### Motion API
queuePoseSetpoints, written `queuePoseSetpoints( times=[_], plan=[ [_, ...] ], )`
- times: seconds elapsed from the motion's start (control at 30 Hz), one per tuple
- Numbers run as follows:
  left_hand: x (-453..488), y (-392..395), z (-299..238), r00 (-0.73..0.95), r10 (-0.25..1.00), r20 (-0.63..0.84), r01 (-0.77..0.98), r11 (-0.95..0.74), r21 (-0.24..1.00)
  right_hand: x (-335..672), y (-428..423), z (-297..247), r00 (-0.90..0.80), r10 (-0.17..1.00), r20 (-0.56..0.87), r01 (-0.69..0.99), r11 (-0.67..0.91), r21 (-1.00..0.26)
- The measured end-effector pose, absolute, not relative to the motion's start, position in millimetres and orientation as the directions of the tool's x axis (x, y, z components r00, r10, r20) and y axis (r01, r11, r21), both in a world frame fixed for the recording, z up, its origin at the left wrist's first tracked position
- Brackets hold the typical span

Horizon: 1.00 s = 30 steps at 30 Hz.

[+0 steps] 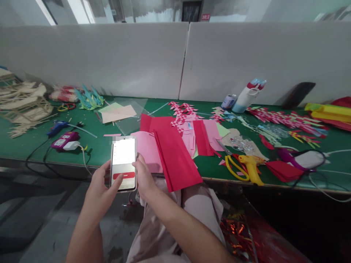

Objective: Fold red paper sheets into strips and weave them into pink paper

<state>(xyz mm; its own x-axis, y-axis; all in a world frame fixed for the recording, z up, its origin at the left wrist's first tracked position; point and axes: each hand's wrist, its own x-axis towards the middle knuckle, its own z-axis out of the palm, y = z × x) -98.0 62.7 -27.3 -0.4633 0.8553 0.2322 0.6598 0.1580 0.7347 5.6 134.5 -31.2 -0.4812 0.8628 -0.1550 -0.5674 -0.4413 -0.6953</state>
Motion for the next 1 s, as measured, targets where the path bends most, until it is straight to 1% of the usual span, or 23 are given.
queuePoseSetpoints(
  times=[0.1,0.23,0.43,0.53,0.73,1.0],
  plan=[
    [-101,63,-23,-0.467,0.835,0.291,0.698,0.146,0.701,6,133,-32,-0.492,0.858,-0.150,-0.571,-0.448,-0.688],
    [-101,66,-12,-0.424,0.824,0.375,0.786,0.130,0.604,7,130,-33,-0.502,0.857,-0.119,-0.566,-0.429,-0.704],
    [-93,72,-1,-0.395,0.826,0.402,0.851,0.164,0.499,8,128,-28,-0.524,0.837,-0.159,-0.537,-0.469,-0.702],
    [-92,75,-2,-0.397,0.817,0.418,0.865,0.181,0.469,9,127,-27,-0.522,0.836,-0.172,-0.524,-0.473,-0.709],
    [-91,78,-6,-0.405,0.802,0.439,0.875,0.200,0.441,8,125,-30,-0.525,0.840,-0.138,-0.524,-0.447,-0.725],
    [-91,73,0,-0.433,0.818,0.378,0.830,0.198,0.522,8,126,-30,-0.536,0.835,-0.127,-0.534,-0.452,-0.715]
  ],
)
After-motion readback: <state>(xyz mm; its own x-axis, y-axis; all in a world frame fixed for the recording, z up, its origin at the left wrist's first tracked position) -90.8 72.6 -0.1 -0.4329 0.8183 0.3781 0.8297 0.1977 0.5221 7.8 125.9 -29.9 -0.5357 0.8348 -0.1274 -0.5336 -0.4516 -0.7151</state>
